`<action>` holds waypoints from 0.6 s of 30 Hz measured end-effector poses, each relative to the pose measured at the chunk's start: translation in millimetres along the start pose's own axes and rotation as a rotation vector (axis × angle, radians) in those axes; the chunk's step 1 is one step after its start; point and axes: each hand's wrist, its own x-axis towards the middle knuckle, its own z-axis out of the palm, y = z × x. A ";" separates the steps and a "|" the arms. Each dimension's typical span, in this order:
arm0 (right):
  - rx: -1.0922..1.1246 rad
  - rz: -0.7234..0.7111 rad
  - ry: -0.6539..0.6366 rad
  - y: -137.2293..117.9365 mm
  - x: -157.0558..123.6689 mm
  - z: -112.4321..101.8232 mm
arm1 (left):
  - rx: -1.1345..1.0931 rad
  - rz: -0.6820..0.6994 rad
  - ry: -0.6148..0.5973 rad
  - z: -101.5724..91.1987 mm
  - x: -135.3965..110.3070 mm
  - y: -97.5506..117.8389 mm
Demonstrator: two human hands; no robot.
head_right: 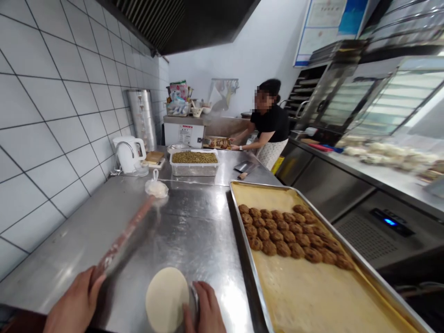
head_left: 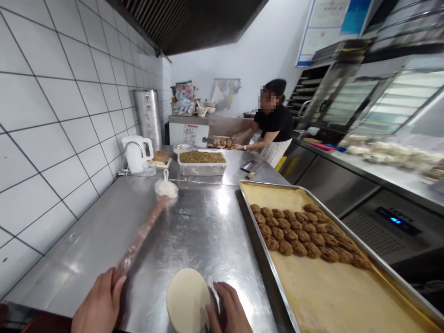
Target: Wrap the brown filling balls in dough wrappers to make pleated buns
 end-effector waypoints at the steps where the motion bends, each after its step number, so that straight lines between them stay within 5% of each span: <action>1: -0.001 0.001 -0.070 -10.6 8.3 -0.3 | 0.016 -0.055 -0.015 -4.6 17.8 1.2; 7: -0.059 0.179 -0.377 -72.0 71.4 -9.6 | 0.021 -0.097 0.020 -13.3 130.0 2.6; 10: -0.069 0.270 -0.440 -78.2 100.6 -9.5 | -0.028 -0.074 0.056 -20.1 158.3 12.0; 13: -0.031 0.305 -0.492 -73.0 117.2 -8.6 | -0.120 -0.003 0.107 -23.4 147.9 39.0; 18: 0.191 0.261 -0.485 -70.3 109.8 -16.7 | -0.351 0.381 -0.106 -11.9 56.4 101.9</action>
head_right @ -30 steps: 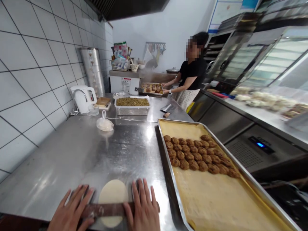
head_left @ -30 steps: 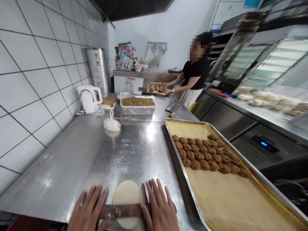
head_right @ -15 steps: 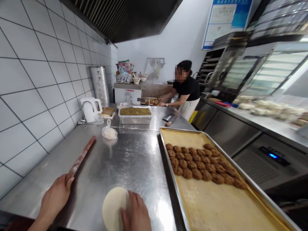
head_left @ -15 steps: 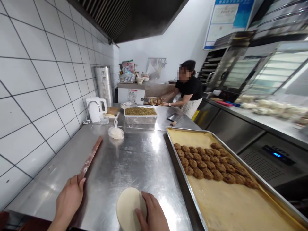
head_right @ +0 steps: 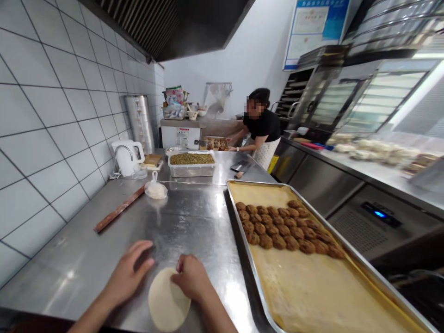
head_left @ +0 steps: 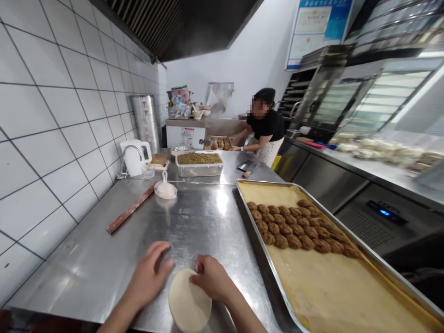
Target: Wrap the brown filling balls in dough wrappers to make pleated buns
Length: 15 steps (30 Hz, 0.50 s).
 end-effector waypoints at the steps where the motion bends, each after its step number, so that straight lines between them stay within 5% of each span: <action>1: 0.061 -0.031 -0.004 0.4 -5.2 0.2 | -0.077 0.057 -0.067 7.4 -14.1 14.7; 4: 0.265 -0.077 -0.013 4.1 -21.4 2.8 | -0.450 0.069 -0.214 17.3 -41.5 45.8; 9: 0.700 -0.024 -0.077 21.8 -51.2 16.5 | -0.870 -0.217 -0.210 16.9 -39.8 57.5; 12: 1.013 0.078 -0.056 31.8 -68.9 32.0 | -0.747 -0.270 -0.086 20.4 -40.6 58.4; 15: 1.098 0.142 0.048 35.4 -82.0 45.9 | -0.501 -0.184 0.016 23.3 -57.2 67.9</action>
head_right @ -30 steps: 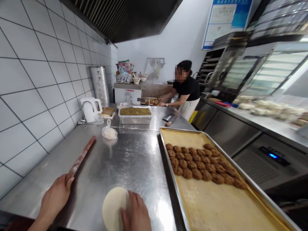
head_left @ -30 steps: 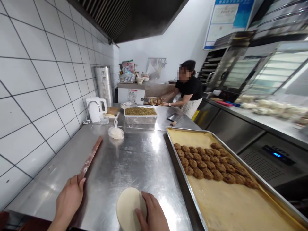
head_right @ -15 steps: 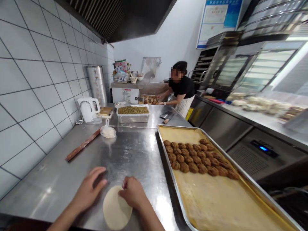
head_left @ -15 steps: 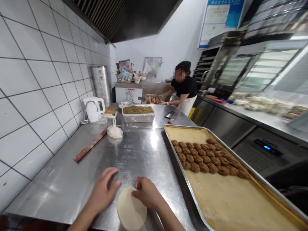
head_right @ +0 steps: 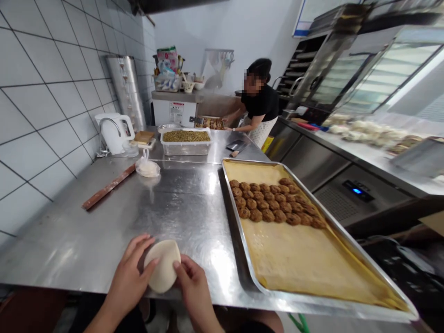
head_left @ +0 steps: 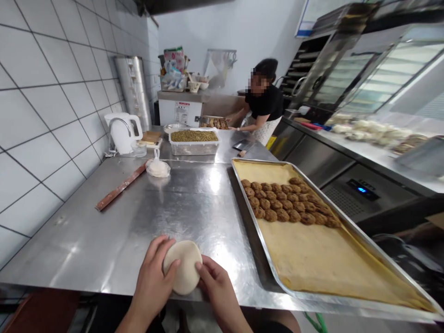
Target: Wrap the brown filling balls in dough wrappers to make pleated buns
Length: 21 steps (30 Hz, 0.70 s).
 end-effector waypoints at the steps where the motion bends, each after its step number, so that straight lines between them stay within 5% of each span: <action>1: 0.019 -0.002 0.004 2.9 -3.2 1.0 | 0.029 0.025 -0.012 2.4 -8.7 2.7; 7: -0.014 -0.034 -0.034 0.8 -16.6 6.9 | -0.028 0.083 -0.076 15.8 -47.0 13.4; 16: -0.080 -0.047 0.004 7.8 -1.5 15.7 | -0.027 0.069 -0.166 2.3 -32.0 10.6; 18: -0.127 -0.086 0.070 10.5 2.5 16.4 | -0.098 -0.001 -0.106 -6.0 -28.0 5.4; 21: -0.127 -0.122 0.171 6.2 11.1 20.2 | -0.216 -0.241 0.158 -18.4 -26.0 -10.9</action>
